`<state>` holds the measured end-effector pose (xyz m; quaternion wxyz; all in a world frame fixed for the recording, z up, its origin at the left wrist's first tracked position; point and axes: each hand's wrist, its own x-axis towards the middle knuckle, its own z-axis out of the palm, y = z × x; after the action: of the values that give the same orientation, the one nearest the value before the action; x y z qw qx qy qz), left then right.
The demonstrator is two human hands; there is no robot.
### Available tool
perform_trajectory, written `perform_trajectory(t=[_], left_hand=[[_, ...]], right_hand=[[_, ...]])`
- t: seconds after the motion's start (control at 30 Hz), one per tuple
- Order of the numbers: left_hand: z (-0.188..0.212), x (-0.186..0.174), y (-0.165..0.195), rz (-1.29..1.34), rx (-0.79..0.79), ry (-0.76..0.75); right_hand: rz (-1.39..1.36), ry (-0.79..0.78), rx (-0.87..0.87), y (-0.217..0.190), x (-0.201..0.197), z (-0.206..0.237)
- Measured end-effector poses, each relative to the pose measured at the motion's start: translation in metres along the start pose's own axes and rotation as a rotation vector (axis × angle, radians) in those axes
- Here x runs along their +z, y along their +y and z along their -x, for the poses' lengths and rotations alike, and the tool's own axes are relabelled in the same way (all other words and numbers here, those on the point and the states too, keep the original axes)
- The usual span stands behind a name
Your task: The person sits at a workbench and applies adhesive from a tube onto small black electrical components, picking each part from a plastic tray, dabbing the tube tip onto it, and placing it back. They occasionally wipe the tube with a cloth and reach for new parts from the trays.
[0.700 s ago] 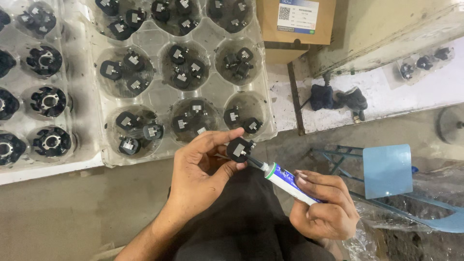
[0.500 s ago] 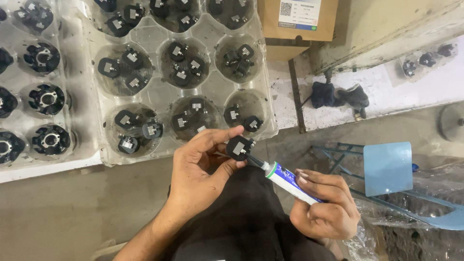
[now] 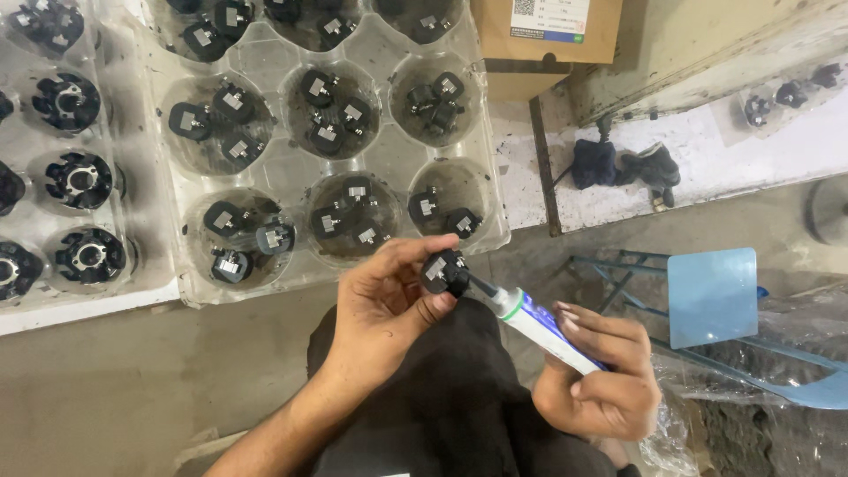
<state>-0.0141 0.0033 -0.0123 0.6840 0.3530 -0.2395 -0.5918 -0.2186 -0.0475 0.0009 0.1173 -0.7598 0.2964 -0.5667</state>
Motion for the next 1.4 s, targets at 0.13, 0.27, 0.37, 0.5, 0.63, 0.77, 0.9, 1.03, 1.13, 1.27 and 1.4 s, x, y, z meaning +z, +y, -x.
perform_trajectory(t=[0.13, 0.27, 0.37, 0.5, 0.63, 0.77, 0.9, 1.03, 1.13, 1.27, 1.4], left_hand=[[0.006, 0.002, -0.004, 0.061, -0.118, -0.045], [0.009, 0.006, -0.006, 0.074, -0.106, -0.100], [0.018, 0.004, -0.009, 0.130, -0.103, -0.103], [0.018, -0.004, -0.014, 0.184, -0.117, -0.091], [0.018, -0.004, -0.016, 0.175, -0.118, -0.092], [0.016, -0.001, -0.014, 0.140, -0.151, -0.090], [0.016, -0.002, -0.010, 0.191, -0.185, -0.112], [0.012, -0.004, -0.004, 0.206, -0.166, -0.095], [0.001, -0.006, 0.006, -0.048, -0.058, -0.053], [-0.039, -0.007, 0.015, -0.533, 0.074, 0.057], [-0.063, 0.004, 0.017, -0.882, 0.056, 0.014]], right_hand=[[0.060, -0.029, -0.004, -0.002, -0.012, -0.005], [0.095, -0.115, -0.041, -0.007, -0.016, -0.020], [0.110, -0.116, -0.017, -0.017, -0.016, -0.020], [0.108, -0.114, -0.005, -0.016, -0.009, -0.018], [0.109, -0.119, 0.006, -0.018, -0.011, -0.020], [0.149, -0.145, 0.047, -0.023, -0.013, -0.023], [0.110, -0.150, -0.013, -0.022, -0.014, -0.025], [0.118, -0.161, 0.119, -0.029, -0.020, -0.018], [0.102, -0.025, 0.273, -0.030, -0.025, -0.009], [0.063, 0.235, 0.300, -0.005, -0.037, -0.006], [0.034, 0.302, 0.327, 0.013, -0.052, -0.002]])
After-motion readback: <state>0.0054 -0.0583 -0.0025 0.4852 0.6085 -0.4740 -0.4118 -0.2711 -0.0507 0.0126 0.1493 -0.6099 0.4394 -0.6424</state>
